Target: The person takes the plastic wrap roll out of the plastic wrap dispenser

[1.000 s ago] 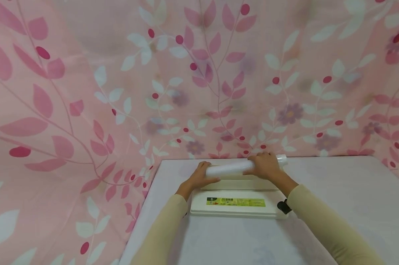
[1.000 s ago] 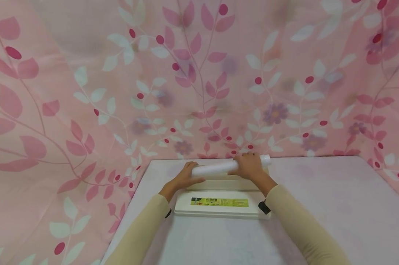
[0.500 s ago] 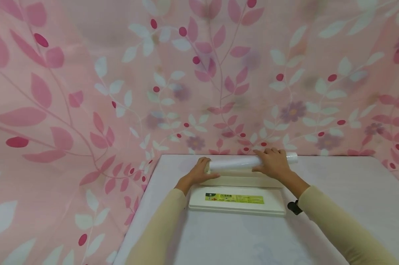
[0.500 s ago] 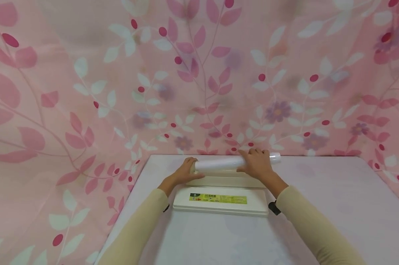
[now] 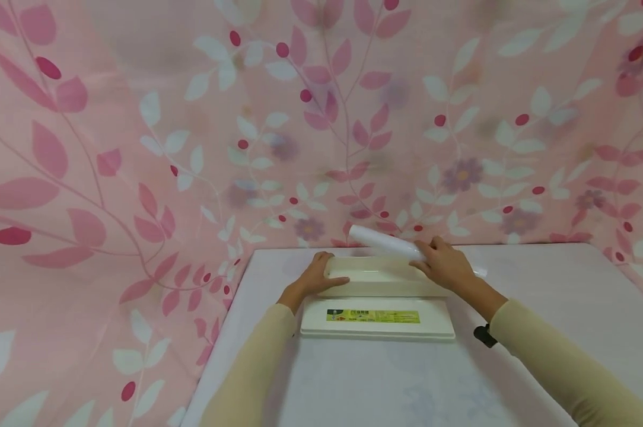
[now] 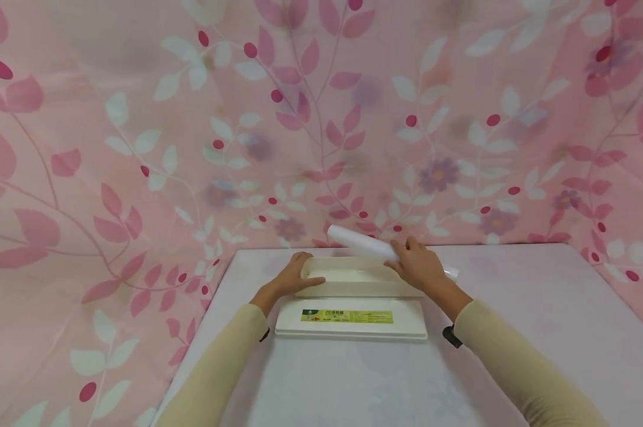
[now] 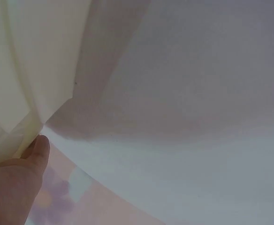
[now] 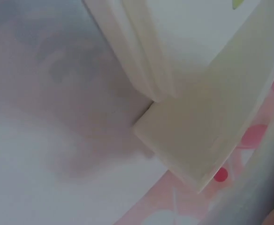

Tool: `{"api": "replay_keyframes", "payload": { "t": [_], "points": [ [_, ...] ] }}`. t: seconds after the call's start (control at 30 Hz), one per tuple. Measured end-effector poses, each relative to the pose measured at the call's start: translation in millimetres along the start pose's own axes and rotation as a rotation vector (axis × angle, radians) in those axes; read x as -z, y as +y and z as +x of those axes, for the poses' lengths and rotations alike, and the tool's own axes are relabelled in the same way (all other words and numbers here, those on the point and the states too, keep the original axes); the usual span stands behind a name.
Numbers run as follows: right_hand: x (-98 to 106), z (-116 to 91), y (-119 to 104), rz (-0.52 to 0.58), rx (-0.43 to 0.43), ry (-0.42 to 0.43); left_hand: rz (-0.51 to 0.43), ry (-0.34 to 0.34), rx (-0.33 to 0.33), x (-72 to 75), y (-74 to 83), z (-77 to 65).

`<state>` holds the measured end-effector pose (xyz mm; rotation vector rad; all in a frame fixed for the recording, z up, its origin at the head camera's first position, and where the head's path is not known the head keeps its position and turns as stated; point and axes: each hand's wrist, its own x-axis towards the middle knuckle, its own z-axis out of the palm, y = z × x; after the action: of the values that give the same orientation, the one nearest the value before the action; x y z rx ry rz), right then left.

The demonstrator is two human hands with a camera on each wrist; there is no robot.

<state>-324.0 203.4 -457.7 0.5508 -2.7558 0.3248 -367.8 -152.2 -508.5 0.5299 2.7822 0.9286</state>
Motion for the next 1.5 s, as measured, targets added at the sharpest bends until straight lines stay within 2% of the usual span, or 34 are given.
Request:
{"api": "replay_keyframes", "payload": {
  "t": [0.3,0.53,0.77,0.93,1.1,1.33,1.5],
  "points": [
    [4.1,-0.7,6.9,0.035,-0.013,0.031,-0.022,0.010,0.025,-1.8,-3.2,0.0],
    [3.8,-0.4,10.9,0.139,-0.059,-0.013,-0.006,0.008,0.011,-1.4,-5.1,2.2],
    [4.9,-4.2,14.3,0.324,-0.109,-0.066,-0.018,0.014,0.000,-3.4,-6.4,1.2],
    [6.0,-7.1,17.3,0.375,-0.178,-0.091,-0.013,0.015,0.011,-4.2,-6.9,1.5],
    [3.7,-11.4,21.2,0.392,-0.221,-0.081,-0.012,0.011,0.000,-5.4,-8.2,2.0],
    [3.7,-16.2,22.6,0.381,-0.180,-0.060,-0.010,0.015,0.001,-4.9,-7.7,2.1],
    [3.3,-18.7,22.5,0.346,-0.186,-0.053,-0.019,0.009,-0.009,-3.4,-6.5,1.8]
  ]
}}
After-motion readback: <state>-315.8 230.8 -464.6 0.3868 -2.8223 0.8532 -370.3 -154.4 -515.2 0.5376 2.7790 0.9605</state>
